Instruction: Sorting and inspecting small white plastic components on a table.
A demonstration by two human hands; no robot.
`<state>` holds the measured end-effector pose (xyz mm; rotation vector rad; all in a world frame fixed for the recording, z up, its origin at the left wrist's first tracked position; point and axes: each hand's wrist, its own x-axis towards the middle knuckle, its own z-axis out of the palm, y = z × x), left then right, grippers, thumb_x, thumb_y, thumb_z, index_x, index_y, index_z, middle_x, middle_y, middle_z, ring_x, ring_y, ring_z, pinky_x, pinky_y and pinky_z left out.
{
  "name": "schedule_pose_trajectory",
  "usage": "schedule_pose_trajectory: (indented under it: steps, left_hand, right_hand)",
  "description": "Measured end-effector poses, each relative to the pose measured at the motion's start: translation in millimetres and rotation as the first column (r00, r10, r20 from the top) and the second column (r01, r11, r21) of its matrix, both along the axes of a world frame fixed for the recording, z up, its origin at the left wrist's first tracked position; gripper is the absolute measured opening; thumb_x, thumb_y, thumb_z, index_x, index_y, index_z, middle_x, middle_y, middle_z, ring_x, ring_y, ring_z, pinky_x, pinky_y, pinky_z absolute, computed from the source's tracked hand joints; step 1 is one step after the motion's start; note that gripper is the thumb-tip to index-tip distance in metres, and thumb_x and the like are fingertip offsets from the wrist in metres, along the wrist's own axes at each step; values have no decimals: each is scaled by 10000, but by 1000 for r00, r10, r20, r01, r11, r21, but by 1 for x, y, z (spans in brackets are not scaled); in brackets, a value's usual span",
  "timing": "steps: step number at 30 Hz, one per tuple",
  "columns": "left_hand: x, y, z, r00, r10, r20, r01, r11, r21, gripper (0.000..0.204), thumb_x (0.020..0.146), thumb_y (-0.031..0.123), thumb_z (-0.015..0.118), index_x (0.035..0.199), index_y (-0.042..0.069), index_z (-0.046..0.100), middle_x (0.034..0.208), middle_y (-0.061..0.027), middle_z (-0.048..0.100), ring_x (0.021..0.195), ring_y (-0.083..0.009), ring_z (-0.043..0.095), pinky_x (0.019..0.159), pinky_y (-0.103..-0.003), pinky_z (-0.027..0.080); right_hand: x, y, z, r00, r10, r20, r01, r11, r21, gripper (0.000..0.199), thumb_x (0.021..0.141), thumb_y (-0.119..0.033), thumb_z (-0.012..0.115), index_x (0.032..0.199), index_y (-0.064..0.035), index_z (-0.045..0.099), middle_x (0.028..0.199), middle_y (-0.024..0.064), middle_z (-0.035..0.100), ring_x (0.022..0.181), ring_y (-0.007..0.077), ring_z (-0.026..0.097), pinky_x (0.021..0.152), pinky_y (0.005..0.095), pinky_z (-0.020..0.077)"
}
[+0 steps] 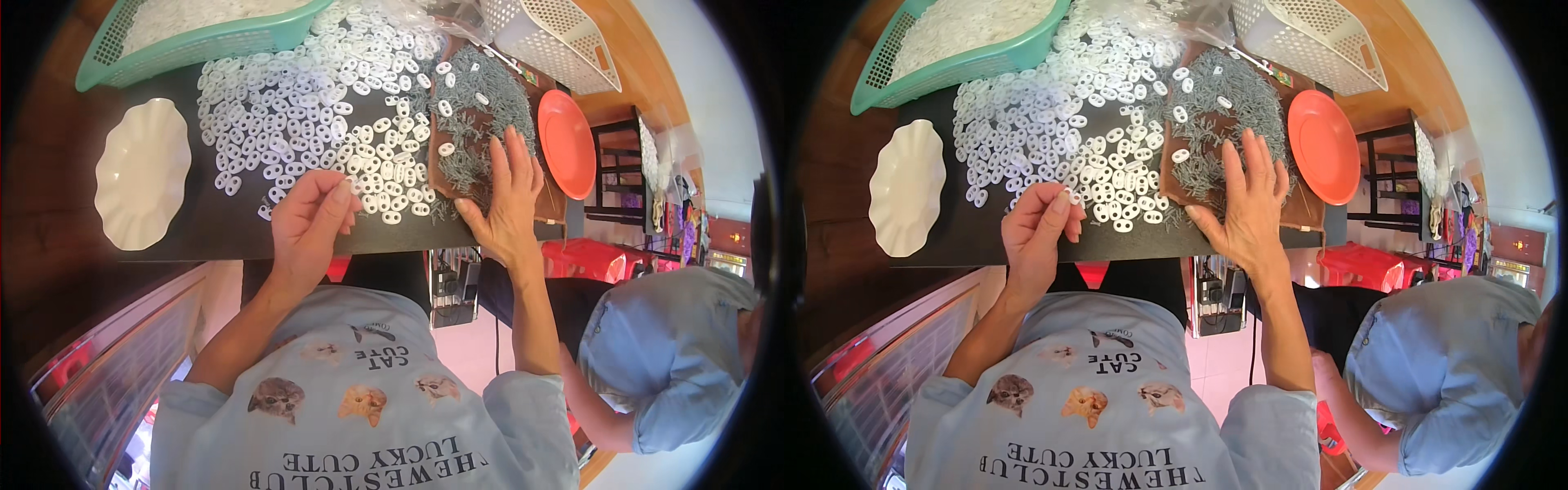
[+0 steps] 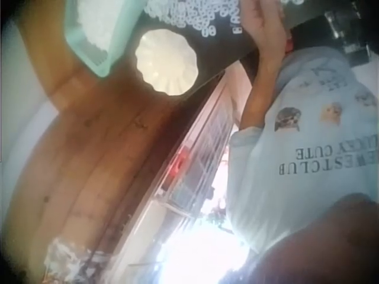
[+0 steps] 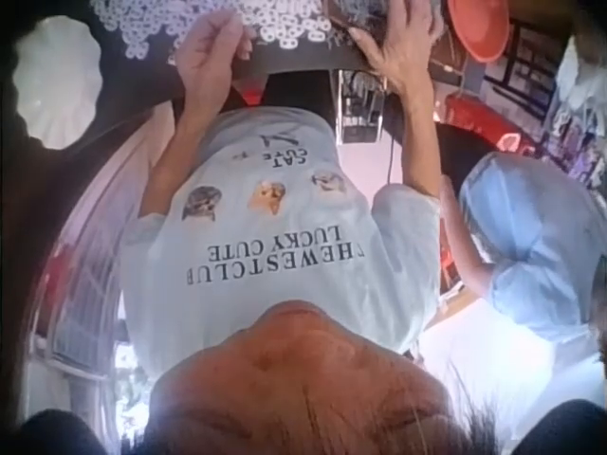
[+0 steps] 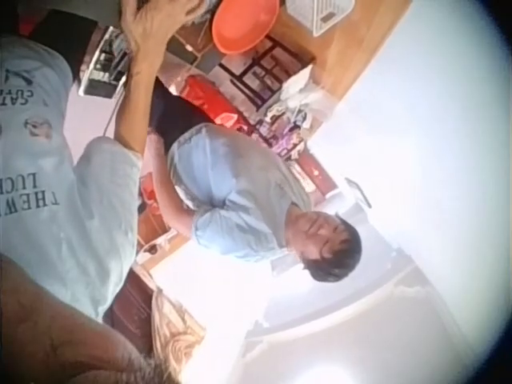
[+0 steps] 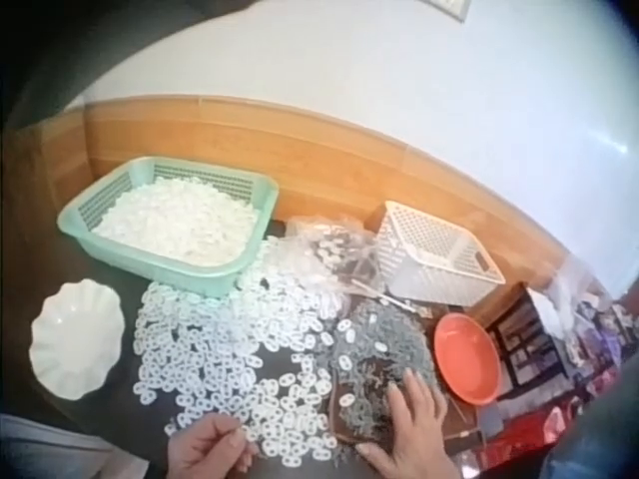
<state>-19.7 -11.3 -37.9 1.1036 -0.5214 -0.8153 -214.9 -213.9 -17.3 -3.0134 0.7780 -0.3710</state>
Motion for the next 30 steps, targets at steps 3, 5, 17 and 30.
schedule_pose_trajectory:
  steps: [3,5,17,30]
  left_hand:
    - [1,-1,-2,1000,-5,29,6,1000,-29,150,1004,134,523,1030,4,593,847,-52,641,674,-77,543,617,-217,450]
    - [0,-1,0,1000,-14,24,14,999,-29,146,1003,136,529,1028,7,593,847,-31,631,694,-59,526,627,-206,442]
    - [0,3,-6,999,-3,42,4,999,-33,125,997,109,527,1020,5,593,844,-22,621,696,-50,517,620,-201,441]
    - [-1,1,-7,999,17,36,-15,998,-53,128,997,114,533,1021,4,593,833,-30,628,675,-56,518,613,-201,443]
  right_hand:
    - [1,12,4,998,35,49,-35,999,8,941,798,-689,577,1448,-42,366,1532,216,262,1413,392,252,1105,565,154]
    - [10,25,5,992,114,48,-115,993,18,930,786,-684,594,1444,-62,383,1520,212,286,1410,385,264,1094,572,158]
    - [6,7,20,995,38,95,-35,999,-30,901,742,-573,707,1416,-60,400,1485,175,350,1341,342,362,1076,525,207]
    - [-32,-15,6,992,123,4,-123,992,15,1035,759,-718,600,1457,-11,311,1523,228,273,1371,395,304,1104,522,197]
